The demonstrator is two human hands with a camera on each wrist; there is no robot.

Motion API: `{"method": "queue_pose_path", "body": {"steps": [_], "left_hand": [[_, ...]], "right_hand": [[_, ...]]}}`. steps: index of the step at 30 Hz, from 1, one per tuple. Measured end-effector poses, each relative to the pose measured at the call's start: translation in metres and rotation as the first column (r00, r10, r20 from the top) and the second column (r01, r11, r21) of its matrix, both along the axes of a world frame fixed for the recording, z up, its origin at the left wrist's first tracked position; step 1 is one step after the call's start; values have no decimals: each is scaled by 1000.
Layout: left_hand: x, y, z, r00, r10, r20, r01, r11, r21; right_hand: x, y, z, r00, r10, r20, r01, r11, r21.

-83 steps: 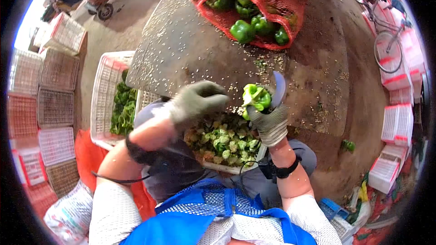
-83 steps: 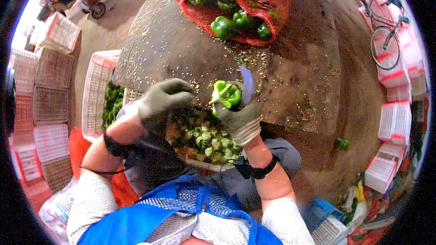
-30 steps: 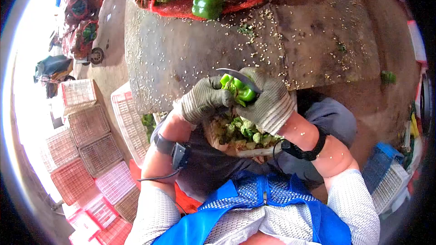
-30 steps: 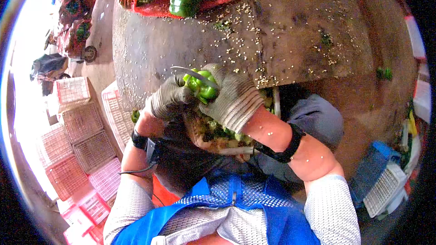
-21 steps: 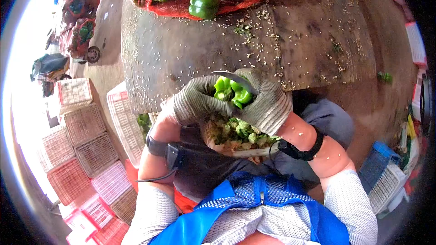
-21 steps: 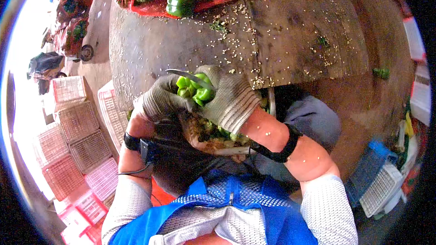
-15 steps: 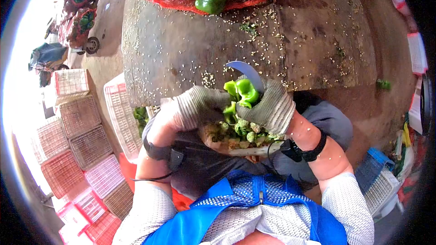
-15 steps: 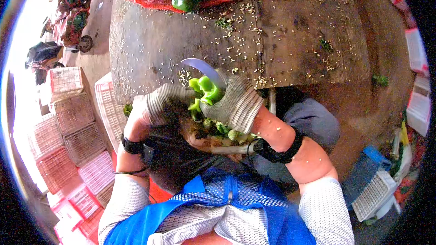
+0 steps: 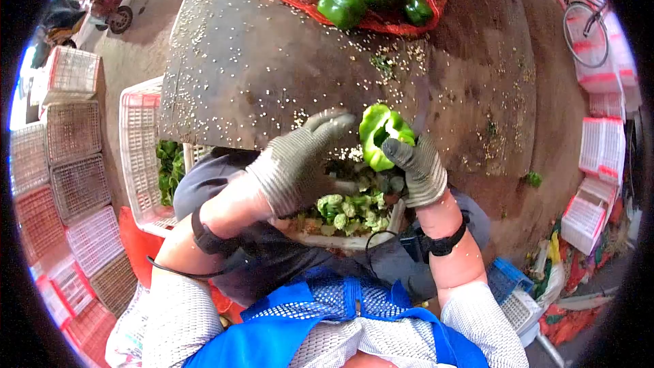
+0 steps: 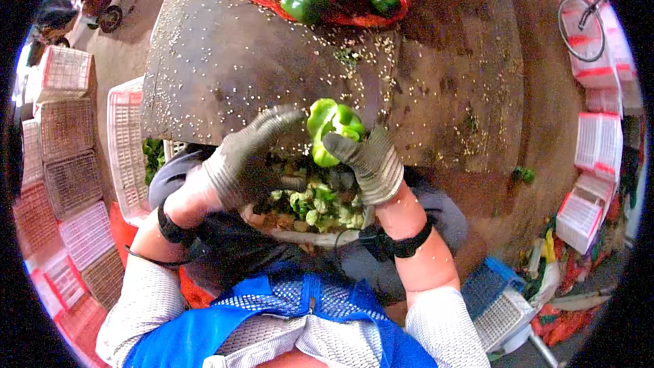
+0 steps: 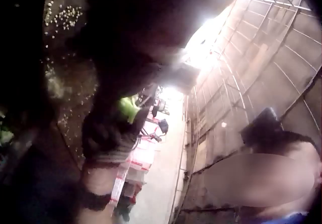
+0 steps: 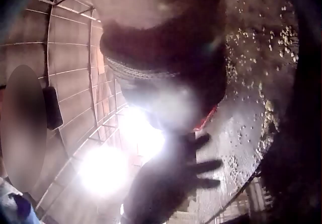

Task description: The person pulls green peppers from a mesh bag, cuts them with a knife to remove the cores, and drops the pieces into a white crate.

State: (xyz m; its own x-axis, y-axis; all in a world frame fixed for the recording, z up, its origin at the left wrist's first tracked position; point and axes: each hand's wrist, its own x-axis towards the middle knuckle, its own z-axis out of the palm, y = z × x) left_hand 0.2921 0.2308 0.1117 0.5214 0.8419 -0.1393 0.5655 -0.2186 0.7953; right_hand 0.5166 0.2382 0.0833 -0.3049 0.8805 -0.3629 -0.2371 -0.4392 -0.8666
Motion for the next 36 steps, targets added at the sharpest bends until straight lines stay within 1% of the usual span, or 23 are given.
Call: {"method": "queue_pose_path", "body": {"steps": [1,3,4,5,7,9,10,13,14,15,17,19,21,22,23,24,25,26,29,31,33,35,36], "left_hand": [[6,5,5,990,47,135,-66,989,132],[18,0,1,983,12,181,-54,971,231],[23,-5,-8,984,1,178,-49,962,268],[23,-8,-26,942,-12,335,-70,970,231],[12,-7,-5,971,-56,231,-7,965,262],[6,-24,7,923,56,381,-157,958,240],[3,-32,14,871,114,477,-231,953,195],[-30,-61,33,829,372,418,-507,814,283],[-43,-72,44,658,587,471,-703,704,105],[-58,-83,56,439,760,479,-841,536,-80],[-113,-97,46,333,780,530,-917,399,-11],[-172,-117,28,242,855,459,-968,242,60],[-241,-134,-4,170,941,294,-960,225,-164],[-247,-135,-9,274,962,-14,-954,274,118],[-251,-136,-15,263,908,-327,-849,378,368],[-261,-134,-34,139,851,-507,-705,444,553],[-213,-116,12,278,782,-559,-628,588,510],[-194,-92,21,411,725,-553,-517,685,513],[-119,-11,50,725,464,-510,-212,853,477],[-63,47,51,790,317,-526,29,837,547],[-18,109,44,748,178,-640,273,796,540],[15,160,24,791,93,-605,347,746,569],[23,184,9,767,35,-641,402,752,522]], "right_hand": [[0,-1,-3,996,67,-58,-69,997,-30],[-6,-11,-3,990,112,-89,-119,990,-71],[-14,-14,-1,989,127,-72,-128,992,-12],[-22,-18,1,989,138,-54,-135,990,47],[-27,-22,-3,989,127,-75,-116,984,136],[-29,-28,3,985,144,-91,-134,985,113],[-34,-31,14,980,153,-127,-131,978,161],[-25,-43,37,964,254,-82,-248,966,77],[-22,-45,38,962,236,-136,-227,971,77],[-19,-48,38,959,197,-202,-182,979,93],[-11,-50,41,955,150,-256,-130,987,94],[-1,-51,45,957,129,-258,-109,990,91],[9,-56,46,966,102,-239,-80,991,103],[14,-58,47,970,85,-229,-60,991,116],[16,-59,47,974,65,-218,-34,989,144],[18,-58,48,977,41,-207,-4,984,176],[23,-55,48,986,22,-163,8,983,183],[27,-53,47,993,3,-119,20,982,190],[36,-44,35,1000,-18,-15,21,978,207],[39,-38,25,1000,-10,-18,14,972,235],[39,-34,36,999,-36,17,33,989,142],[40,-30,34,993,-57,104,44,991,123],[40,-29,29,987,-59,152,40,991,130]]}}
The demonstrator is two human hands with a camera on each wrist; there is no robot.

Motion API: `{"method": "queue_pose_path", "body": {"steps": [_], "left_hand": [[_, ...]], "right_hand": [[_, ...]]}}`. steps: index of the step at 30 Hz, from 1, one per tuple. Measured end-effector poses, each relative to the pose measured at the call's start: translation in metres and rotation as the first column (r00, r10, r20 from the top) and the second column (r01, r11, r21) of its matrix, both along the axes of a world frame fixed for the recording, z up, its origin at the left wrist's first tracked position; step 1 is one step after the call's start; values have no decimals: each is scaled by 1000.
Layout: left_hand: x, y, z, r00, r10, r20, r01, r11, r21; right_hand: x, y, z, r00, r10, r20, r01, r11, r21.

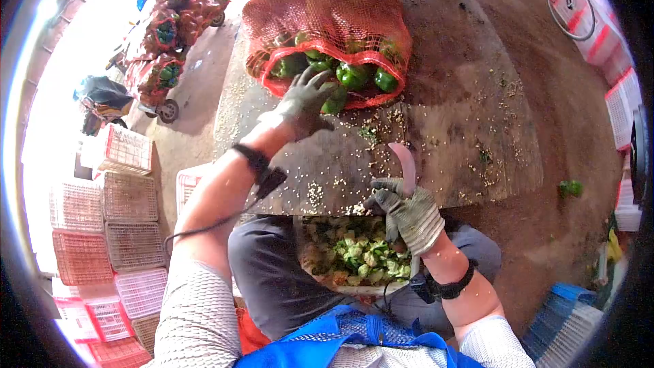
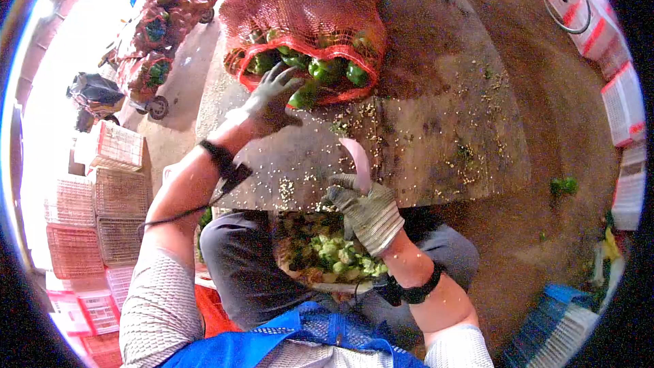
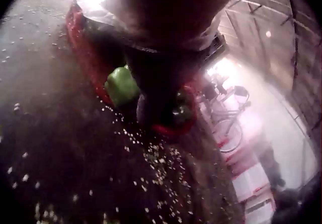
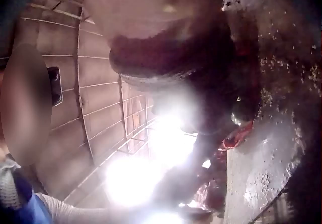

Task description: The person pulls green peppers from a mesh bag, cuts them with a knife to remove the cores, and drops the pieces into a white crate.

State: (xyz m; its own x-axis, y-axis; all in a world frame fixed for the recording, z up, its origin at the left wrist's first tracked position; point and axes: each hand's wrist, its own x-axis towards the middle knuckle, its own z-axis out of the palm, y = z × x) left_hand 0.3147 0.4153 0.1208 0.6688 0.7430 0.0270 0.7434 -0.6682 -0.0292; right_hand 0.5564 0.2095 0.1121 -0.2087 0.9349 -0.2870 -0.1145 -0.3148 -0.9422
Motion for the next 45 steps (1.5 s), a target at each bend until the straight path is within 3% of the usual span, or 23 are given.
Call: {"method": "queue_pose_path", "body": {"steps": [2,3,5,6,10,12,14,15,17,20,21,23,25,26,29,32,34,35,37,38,40,44,45], "left_hand": [[0,49,-43,965,-260,-39,258,965,-47],[12,62,-47,988,-3,-154,-40,960,-276],[33,56,-20,956,-83,-282,18,974,-228],[34,64,-28,964,-91,-251,6,947,-321],[-1,85,-112,972,-233,35,235,969,-75],[-10,78,-132,973,-186,137,198,978,-73],[5,38,-83,932,205,299,-72,913,-401],[13,10,-51,757,529,384,-173,729,-663],[20,-45,-12,306,835,458,-23,488,-873],[6,-121,3,62,802,594,133,583,-801],[8,-139,1,72,734,675,118,666,-737],[10,-160,-5,190,662,725,-12,740,-672],[18,-168,-4,237,625,744,-61,774,-631],[25,-170,-2,225,633,741,-56,767,-639],[35,-169,6,418,503,757,-151,860,-488],[41,-162,7,723,202,661,-163,979,-121],[41,-160,9,696,153,702,-111,988,-105],[40,-161,8,677,137,723,-96,991,-98],[50,-162,2,306,314,899,-170,947,-273],[60,-158,11,86,444,892,-190,886,-422],[60,-145,27,-303,642,705,-71,722,-688],[24,-113,-13,-526,637,563,123,713,-690],[9,-106,-21,-472,696,541,259,696,-670]], "right_hand": [[-1,7,1,997,16,75,-16,1000,0],[-1,10,1,993,24,112,-24,1000,-1],[-2,13,-9,977,44,207,-52,998,34],[-7,16,-2,979,1,202,-7,1000,28],[-11,22,-13,953,69,294,-78,997,20],[-15,21,-24,943,92,320,-79,995,-55],[-19,20,-26,932,35,361,-43,999,15],[-21,18,-25,926,-19,378,-13,997,81],[-17,14,-11,866,56,498,-73,997,16],[-17,18,0,721,241,650,-155,970,-188],[-23,8,-30,881,91,464,-139,988,71],[-37,4,-13,947,15,320,-115,948,298],[-45,6,-14,855,-8,518,-274,843,464],[-53,7,-11,970,24,241,-150,841,519],[-54,5,-23,923,-16,384,-186,855,485],[-58,1,-26,997,31,-77,-21,991,135],[-59,0,-17,996,36,-80,-33,999,27],[-58,5,-12,975,128,184,-149,983,105],[-61,18,-8,715,231,660,-430,890,154],[-73,12,-32,765,-23,644,-304,868,392],[-95,18,-50,773,-19,634,-219,930,295],[-111,28,-43,759,-46,650,-183,942,281],[-112,25,-47,762,-30,647,-177,951,252]]}}
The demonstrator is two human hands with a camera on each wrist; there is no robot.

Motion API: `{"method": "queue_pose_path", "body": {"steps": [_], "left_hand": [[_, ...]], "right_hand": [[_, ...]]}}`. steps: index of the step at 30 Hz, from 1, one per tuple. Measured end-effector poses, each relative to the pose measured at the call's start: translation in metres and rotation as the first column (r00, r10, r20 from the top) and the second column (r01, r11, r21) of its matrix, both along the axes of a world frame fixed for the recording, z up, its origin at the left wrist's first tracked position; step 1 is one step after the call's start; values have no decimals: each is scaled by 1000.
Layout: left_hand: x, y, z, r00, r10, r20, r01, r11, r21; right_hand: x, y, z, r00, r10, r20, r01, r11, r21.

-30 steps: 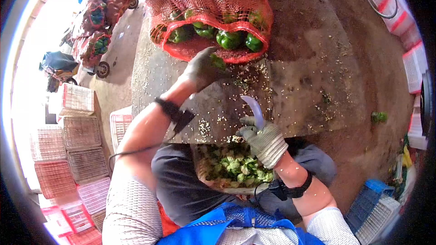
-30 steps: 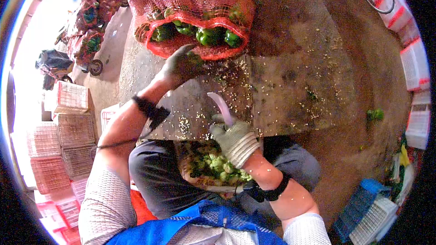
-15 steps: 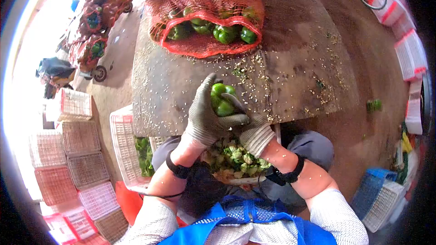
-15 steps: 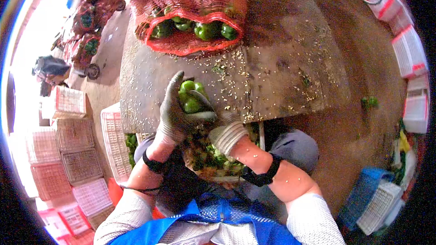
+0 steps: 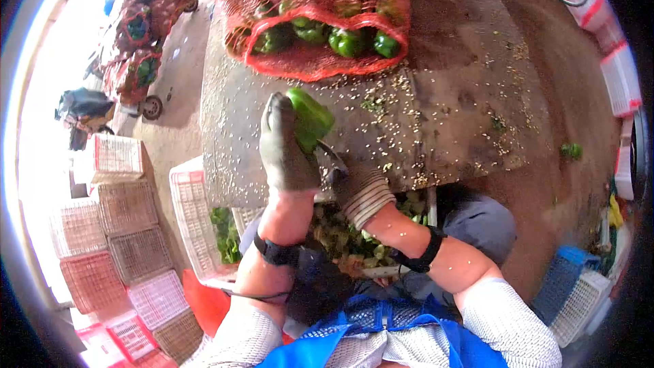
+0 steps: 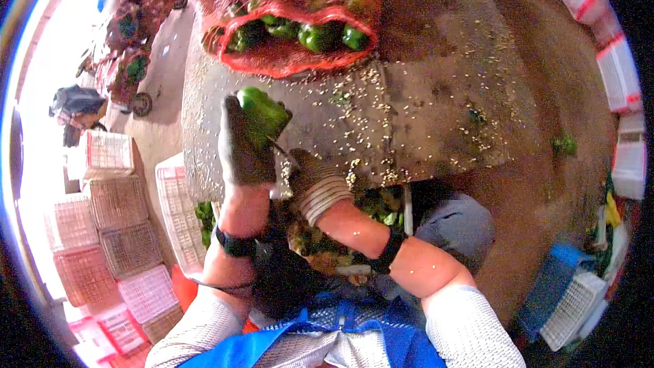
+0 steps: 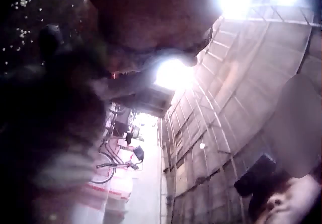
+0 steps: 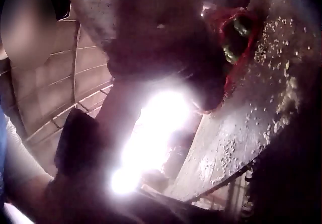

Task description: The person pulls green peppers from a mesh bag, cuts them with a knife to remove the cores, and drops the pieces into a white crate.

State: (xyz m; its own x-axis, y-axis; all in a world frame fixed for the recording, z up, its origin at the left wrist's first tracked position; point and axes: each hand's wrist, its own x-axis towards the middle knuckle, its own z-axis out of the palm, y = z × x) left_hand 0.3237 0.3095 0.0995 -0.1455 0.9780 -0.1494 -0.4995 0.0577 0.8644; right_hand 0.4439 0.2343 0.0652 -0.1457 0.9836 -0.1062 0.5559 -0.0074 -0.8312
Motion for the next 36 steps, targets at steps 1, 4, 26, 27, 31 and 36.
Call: {"method": "queue_pose_path", "body": {"steps": [1,4,26,27,31,36], "left_hand": [[-10,4,0,993,22,119,-16,998,-54],[-39,25,-3,934,18,356,66,973,-221],[39,-61,-4,564,-314,-764,291,941,-171],[36,-59,-28,584,-318,-746,317,936,-151],[39,-55,-31,740,-360,-568,371,923,-101],[25,-35,-63,949,-272,-161,235,947,-219]], "right_hand": [[2,-5,-32,953,158,258,-217,951,219],[33,-14,-54,578,419,700,-589,808,3],[64,8,20,885,19,-465,-22,1000,0],[68,8,11,884,28,-466,-47,998,-30],[70,12,22,859,-1,-511,16,1000,25],[68,8,24,948,-59,-311,0,982,-187]]}}
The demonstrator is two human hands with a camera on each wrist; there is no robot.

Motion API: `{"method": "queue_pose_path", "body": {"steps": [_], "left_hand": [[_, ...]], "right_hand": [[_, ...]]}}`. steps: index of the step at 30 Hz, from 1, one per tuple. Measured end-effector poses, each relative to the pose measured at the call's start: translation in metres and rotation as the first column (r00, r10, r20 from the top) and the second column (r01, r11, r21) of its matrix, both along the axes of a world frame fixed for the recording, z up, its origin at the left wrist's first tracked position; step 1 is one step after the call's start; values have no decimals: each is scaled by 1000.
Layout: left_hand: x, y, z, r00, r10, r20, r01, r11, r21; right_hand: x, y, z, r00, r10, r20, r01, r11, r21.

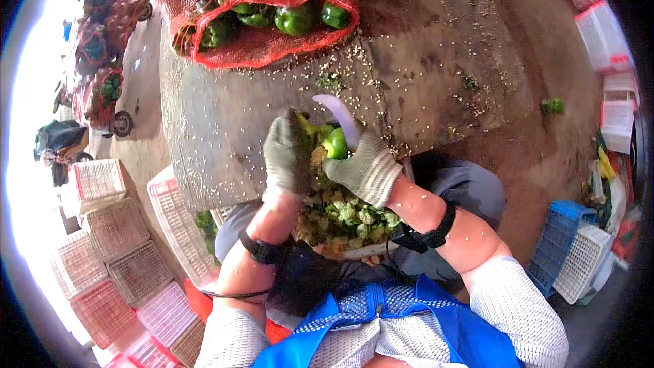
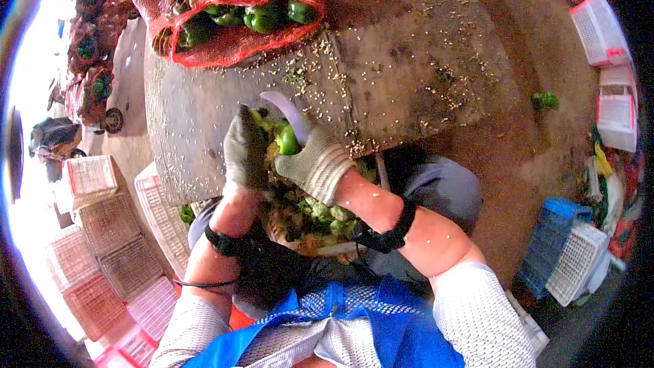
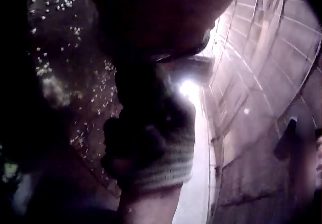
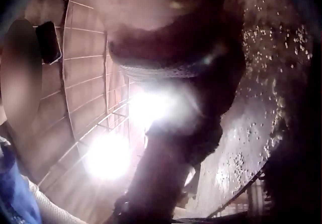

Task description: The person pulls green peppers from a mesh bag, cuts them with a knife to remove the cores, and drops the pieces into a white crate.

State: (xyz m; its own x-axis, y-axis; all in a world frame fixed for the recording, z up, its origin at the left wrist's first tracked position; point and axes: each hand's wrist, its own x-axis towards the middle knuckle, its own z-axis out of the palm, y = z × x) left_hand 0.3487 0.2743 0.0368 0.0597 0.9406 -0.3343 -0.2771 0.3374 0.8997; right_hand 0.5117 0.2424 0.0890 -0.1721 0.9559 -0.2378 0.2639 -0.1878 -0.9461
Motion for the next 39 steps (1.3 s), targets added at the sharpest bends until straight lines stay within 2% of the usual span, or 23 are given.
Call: {"method": "queue_pose_path", "body": {"steps": [2,3,4,6,8,10,11,13,17,20,22,23,24,26,27,28,29,30,32,34,36,38,39], "left_hand": [[-2,7,-7,898,29,439,148,921,-362],[4,8,0,799,54,599,252,874,-415],[6,11,16,815,58,577,262,850,-457],[-4,14,25,854,67,516,223,849,-479],[-17,25,24,753,117,647,195,900,-389],[-29,30,41,688,21,725,240,937,-255],[-32,35,45,648,56,759,232,935,-267],[-38,37,50,674,76,735,178,949,-261],[-68,38,63,719,122,684,49,973,-226],[-125,27,82,766,148,625,-99,989,-113],[-177,6,98,777,230,586,-236,969,-67],[-205,-9,101,784,227,578,-270,963,-13],[-235,-26,102,791,224,569,-299,954,39],[-294,-62,93,806,458,375,-484,875,-29],[-317,-80,80,868,412,278,-436,900,28],[-339,-92,60,933,335,-135,-329,942,60],[-362,-104,41,768,148,-623,-180,984,13],[-386,-115,19,478,-30,-878,-95,992,-86],[-259,-117,89,523,129,-843,-182,983,37],[-218,-108,82,429,194,-882,256,911,324],[-132,-94,139,434,123,-893,477,809,343],[-84,-78,152,350,144,-926,730,578,366],[-63,-72,153,394,99,-914,734,565,378]], "right_hand": [[-5,-5,-11,983,-51,-175,70,992,103],[-6,-5,-6,948,-74,-310,111,988,105],[-8,-5,-2,895,-88,-437,148,983,105],[4,-7,15,800,-129,-585,23,982,-185],[9,-6,19,798,-173,-577,7,960,-278],[19,-8,21,791,-209,-576,-43,918,-393],[25,-10,21,786,-224,-576,-85,884,-460],[16,-12,25,788,-306,-535,32,887,-461],[17,-17,22,749,-360,-557,57,872,-486],[26,-26,-6,722,-355,-594,23,870,-492],[21,-38,9,707,-469,-529,125,820,-559],[23,-32,24,745,-347,-570,-38,830,-556],[28,-30,10,699,-322,-639,-59,864,-500],[36,-28,2,601,-232,-765,-165,901,-402],[33,-34,19,682,-293,-670,-110,865,-490],[36,-35,0,595,-322,-736,-124,869,-480],[35,-39,-4,577,-319,-752,-146,865,-479],[32,-41,4,628,-287,-723,-140,873,-468],[26,-42,14,696,-245,-675,-145,872,-467],[19,-39,15,670,-241,-702,-171,870,-462],[6,-37,22,641,-285,-713,-115,883,-456],[16,-30,17,610,-169,-775,-287,864,-414],[16,-29,17,588,-205,-783,-277,858,-433]]}}
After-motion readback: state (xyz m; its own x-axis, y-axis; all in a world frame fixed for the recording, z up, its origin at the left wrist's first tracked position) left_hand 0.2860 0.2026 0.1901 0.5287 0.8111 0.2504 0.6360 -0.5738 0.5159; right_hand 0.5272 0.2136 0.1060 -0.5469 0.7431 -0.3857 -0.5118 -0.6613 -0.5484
